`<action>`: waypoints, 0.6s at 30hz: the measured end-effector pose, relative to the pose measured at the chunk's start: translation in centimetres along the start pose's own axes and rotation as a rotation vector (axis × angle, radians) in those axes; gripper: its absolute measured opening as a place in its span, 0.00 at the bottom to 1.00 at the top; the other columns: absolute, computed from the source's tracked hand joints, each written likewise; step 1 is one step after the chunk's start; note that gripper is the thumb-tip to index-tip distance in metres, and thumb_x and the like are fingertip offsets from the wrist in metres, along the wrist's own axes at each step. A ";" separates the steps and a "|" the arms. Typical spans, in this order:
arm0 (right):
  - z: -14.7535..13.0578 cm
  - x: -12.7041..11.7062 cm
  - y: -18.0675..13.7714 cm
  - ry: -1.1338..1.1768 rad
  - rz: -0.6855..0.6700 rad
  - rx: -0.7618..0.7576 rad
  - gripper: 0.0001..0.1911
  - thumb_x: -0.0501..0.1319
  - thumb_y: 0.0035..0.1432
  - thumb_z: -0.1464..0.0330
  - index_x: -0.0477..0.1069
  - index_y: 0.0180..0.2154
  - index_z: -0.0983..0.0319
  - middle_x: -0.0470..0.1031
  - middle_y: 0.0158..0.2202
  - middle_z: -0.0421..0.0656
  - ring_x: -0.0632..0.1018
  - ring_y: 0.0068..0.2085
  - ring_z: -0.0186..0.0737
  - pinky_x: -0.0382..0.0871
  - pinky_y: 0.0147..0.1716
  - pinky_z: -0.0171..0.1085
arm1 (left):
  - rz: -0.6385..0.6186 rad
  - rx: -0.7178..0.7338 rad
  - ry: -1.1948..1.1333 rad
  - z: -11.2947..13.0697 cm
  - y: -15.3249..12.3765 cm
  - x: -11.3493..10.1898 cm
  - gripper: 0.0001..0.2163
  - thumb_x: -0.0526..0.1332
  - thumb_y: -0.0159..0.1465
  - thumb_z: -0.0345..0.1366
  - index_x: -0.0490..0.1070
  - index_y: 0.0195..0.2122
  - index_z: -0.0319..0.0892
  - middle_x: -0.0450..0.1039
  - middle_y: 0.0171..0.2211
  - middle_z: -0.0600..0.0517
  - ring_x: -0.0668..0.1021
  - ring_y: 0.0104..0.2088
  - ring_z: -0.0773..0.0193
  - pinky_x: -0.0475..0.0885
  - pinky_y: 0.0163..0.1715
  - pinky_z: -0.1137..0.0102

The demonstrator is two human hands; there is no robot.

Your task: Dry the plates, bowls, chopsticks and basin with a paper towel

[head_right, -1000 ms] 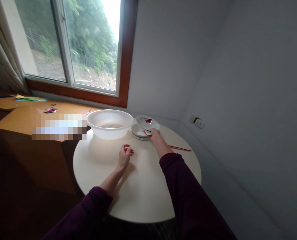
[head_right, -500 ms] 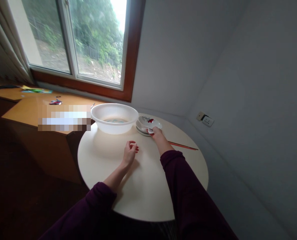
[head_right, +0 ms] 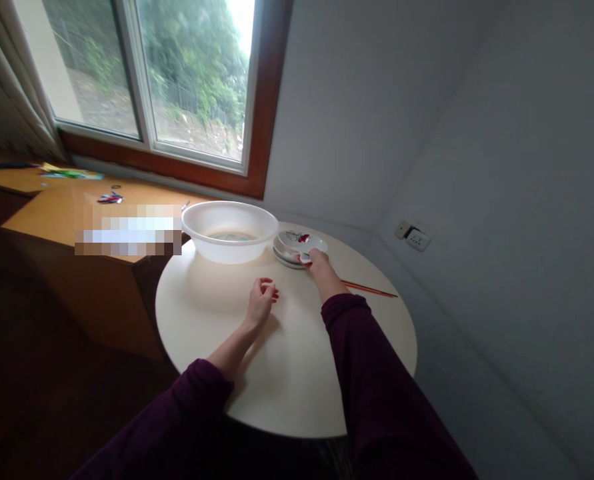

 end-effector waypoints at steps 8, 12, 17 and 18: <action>0.9 -1.8 0.0 -0.051 0.096 0.062 0.14 0.57 0.60 0.66 0.65 0.47 0.65 0.70 0.43 0.45 0.75 0.38 0.36 0.72 0.35 0.39 | -0.014 -0.004 -0.002 0.1 -0.2 0.1 0.03 0.55 0.57 0.31 0.61 0.33 0.41 0.66 0.22 0.55 0.72 0.24 0.68 0.69 0.27 0.72; 1.0 -1.9 0.4 -0.092 0.100 0.063 0.16 0.57 0.60 0.64 0.64 0.49 0.64 0.68 0.48 0.46 0.73 0.43 0.40 0.71 0.40 0.44 | -0.024 -0.007 -0.001 0.0 -0.3 0.2 0.03 0.54 0.57 0.31 0.61 0.33 0.42 0.66 0.22 0.55 0.71 0.24 0.68 0.69 0.27 0.72; 1.4 -1.8 1.0 -0.134 0.092 0.069 0.17 0.57 0.60 0.64 0.64 0.49 0.64 0.68 0.48 0.46 0.73 0.44 0.41 0.70 0.41 0.45 | -0.028 -0.013 -0.005 0.0 -0.3 0.3 0.03 0.54 0.57 0.31 0.61 0.32 0.42 0.66 0.22 0.55 0.72 0.24 0.68 0.69 0.27 0.72; 1.6 -1.7 1.1 -0.137 0.089 0.069 0.17 0.57 0.60 0.64 0.64 0.49 0.64 0.68 0.48 0.46 0.73 0.44 0.41 0.70 0.41 0.45 | -0.028 -0.015 -0.006 0.0 -0.3 0.3 0.03 0.54 0.57 0.31 0.61 0.32 0.42 0.65 0.22 0.55 0.72 0.24 0.68 0.68 0.26 0.72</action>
Point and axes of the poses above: each hand's wrist, its own y-axis towards the middle knuckle, its own x-axis out of the palm, z = x × y, the point moved 10 cm from there along y, towards the middle knuckle
